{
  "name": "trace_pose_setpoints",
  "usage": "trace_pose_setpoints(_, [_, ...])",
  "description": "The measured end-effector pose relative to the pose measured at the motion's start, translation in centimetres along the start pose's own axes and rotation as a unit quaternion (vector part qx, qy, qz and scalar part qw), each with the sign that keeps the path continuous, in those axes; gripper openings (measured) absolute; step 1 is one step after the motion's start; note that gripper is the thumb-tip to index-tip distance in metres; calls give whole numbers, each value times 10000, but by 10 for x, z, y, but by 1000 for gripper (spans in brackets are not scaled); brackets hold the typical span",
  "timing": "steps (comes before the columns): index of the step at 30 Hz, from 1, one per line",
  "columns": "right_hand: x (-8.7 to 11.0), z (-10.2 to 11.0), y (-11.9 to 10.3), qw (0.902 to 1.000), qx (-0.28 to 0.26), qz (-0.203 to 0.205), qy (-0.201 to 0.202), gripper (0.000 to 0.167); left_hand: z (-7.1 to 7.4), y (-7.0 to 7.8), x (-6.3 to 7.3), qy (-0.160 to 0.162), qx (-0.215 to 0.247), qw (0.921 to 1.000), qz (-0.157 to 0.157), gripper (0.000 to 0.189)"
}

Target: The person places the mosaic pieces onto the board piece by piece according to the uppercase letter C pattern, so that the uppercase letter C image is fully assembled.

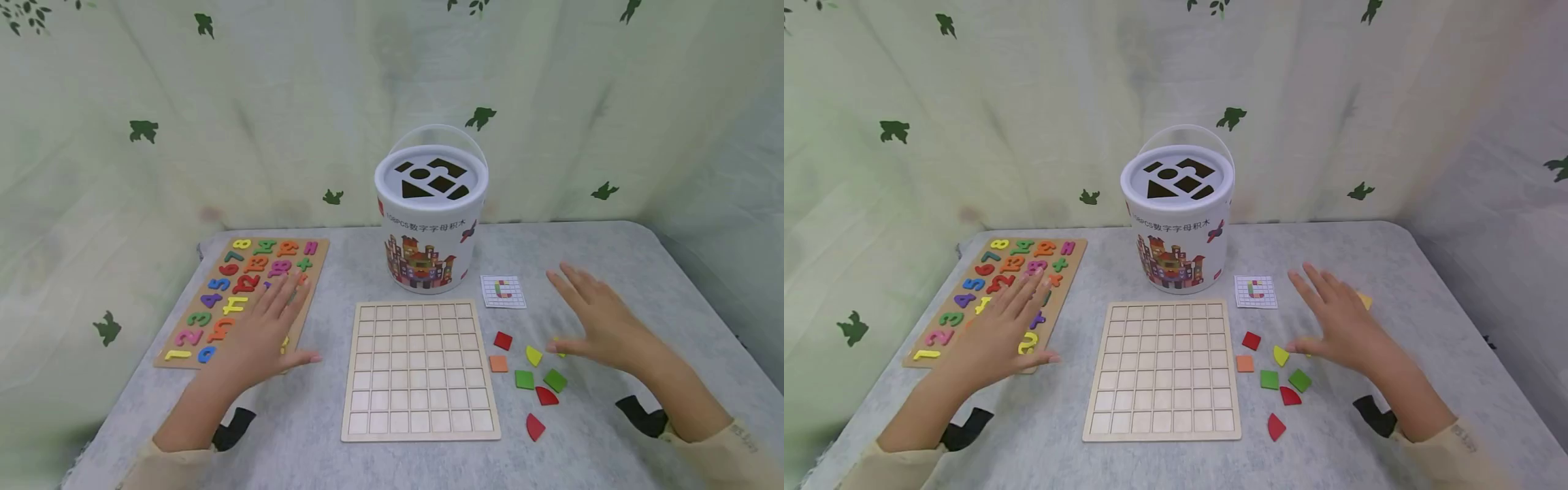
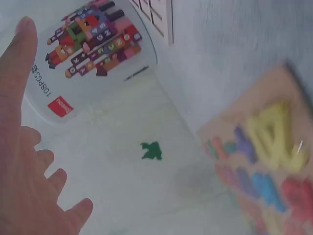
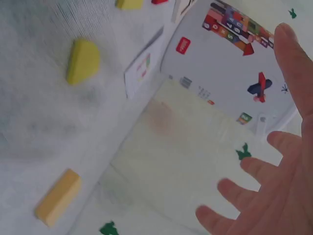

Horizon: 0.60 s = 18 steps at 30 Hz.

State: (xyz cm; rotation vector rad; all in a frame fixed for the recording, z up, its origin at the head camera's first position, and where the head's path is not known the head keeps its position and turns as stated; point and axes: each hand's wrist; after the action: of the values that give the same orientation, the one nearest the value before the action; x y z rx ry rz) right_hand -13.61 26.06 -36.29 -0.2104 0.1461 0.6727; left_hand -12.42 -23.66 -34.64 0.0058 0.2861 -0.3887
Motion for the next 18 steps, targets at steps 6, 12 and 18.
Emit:
trace_pose_setpoints(6, [3,-19,-7,9865,-1525,-339,-486,102,-25,23,14,-319,794,9962,171,106])
trace_pose_setpoints(12, [7,-42,-7,9627,-2367,-858,-991,82,-49,46,27,-1234,1571,9755,921,106])
trace_pose_setpoints(18, [9,-57,-2,9587,-2528,-813,-1014,58,-66,57,40,-1846,2528,9386,1448,104])
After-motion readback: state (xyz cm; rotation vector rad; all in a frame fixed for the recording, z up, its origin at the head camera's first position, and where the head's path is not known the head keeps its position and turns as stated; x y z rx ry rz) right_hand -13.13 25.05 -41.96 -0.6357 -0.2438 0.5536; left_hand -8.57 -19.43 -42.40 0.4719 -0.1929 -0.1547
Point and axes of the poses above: each hand's wrist, its own x-axis away from the middle knuckle, its own z-axis out of the back of the hand, y = z × x, and after that the axes turned 12 degrees about z, right-handed
